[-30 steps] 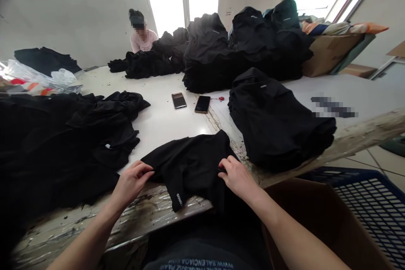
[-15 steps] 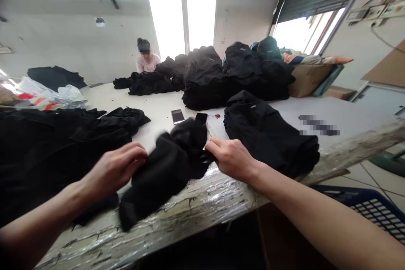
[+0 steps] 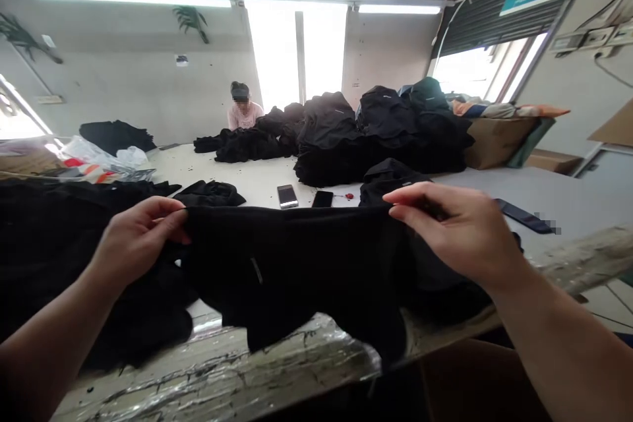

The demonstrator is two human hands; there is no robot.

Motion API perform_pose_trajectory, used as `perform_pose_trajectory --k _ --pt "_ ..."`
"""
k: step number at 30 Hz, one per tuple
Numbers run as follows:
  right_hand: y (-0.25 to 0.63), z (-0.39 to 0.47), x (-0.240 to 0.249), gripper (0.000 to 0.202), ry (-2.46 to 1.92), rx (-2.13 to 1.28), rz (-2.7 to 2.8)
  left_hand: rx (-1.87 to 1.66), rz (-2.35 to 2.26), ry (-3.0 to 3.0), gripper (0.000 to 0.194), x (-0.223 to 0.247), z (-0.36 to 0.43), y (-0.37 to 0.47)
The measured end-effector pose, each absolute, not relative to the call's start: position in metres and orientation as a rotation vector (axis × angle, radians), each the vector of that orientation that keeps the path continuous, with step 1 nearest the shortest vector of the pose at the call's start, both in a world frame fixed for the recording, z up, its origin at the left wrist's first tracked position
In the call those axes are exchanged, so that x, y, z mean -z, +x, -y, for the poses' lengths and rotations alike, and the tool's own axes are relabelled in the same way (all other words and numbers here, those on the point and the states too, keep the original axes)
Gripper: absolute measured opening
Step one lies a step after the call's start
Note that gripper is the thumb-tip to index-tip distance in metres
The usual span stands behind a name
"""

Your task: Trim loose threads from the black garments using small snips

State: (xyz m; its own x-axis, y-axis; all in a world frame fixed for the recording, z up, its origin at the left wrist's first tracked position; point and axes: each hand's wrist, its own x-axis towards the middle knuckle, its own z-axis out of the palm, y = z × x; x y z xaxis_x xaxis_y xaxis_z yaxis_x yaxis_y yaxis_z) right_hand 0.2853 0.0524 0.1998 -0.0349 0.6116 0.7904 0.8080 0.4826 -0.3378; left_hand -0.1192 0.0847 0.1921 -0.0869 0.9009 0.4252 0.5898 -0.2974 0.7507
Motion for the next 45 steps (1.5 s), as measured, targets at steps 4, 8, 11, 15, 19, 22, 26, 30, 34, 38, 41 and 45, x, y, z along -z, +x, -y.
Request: perform_pose_trajectory --k 4,8,11,15,19,22,26,30,34,38,41,45 --pt "0.287 -0.084 -0.187 0.015 -1.255 0.193 1.779 -1.301 -1.563 1.828 0.022 -0.176 -0.108 -0.116" --pt "0.281 -0.119 -0.178 0.014 -1.189 0.357 1.941 -1.357 -1.701 1.94 0.02 -0.17 -0.13 -0.115" --pt "0.276 -0.127 -0.181 0.014 -1.14 0.571 1.914 -1.466 -1.798 2.03 0.02 -0.174 -0.132 -0.116" --pt "0.272 -0.114 -0.166 0.012 -1.09 0.605 1.958 -1.681 -1.75 2.261 0.013 -0.16 -0.111 -0.126" --pt "0.272 -0.08 -0.113 0.015 -1.221 -0.018 2.329 -1.256 -1.569 2.409 0.009 -0.112 -0.062 -0.137" --pt "0.271 -0.053 -0.077 0.016 -1.404 -0.602 2.591 -0.523 -1.447 2.224 0.017 -0.077 -0.025 -0.143" --pt "0.264 -0.05 -0.066 0.017 -1.488 -0.952 2.482 -0.462 -1.569 1.98 0.027 -0.056 -0.024 -0.145" --pt "0.239 -0.083 -0.055 0.02 -1.569 -0.609 2.313 -0.706 -1.803 1.871 0.033 -0.043 -0.072 -0.127" --pt "0.214 -0.103 -0.011 0.021 -1.753 -0.172 2.209 -0.573 -1.733 1.86 0.036 -0.022 -0.109 -0.093" --pt "0.211 -0.099 0.022 0.026 -1.839 -0.037 2.129 -0.538 -1.66 1.809 0.03 -0.007 -0.12 -0.085" --pt "0.215 -0.096 0.027 0.026 -1.834 -0.001 2.099 -0.592 -1.666 1.725 0.033 -0.005 -0.118 -0.095" --pt "0.217 -0.097 0.027 0.026 -1.808 0.007 2.078 -0.693 -1.654 1.608 0.033 -0.005 -0.114 -0.103"
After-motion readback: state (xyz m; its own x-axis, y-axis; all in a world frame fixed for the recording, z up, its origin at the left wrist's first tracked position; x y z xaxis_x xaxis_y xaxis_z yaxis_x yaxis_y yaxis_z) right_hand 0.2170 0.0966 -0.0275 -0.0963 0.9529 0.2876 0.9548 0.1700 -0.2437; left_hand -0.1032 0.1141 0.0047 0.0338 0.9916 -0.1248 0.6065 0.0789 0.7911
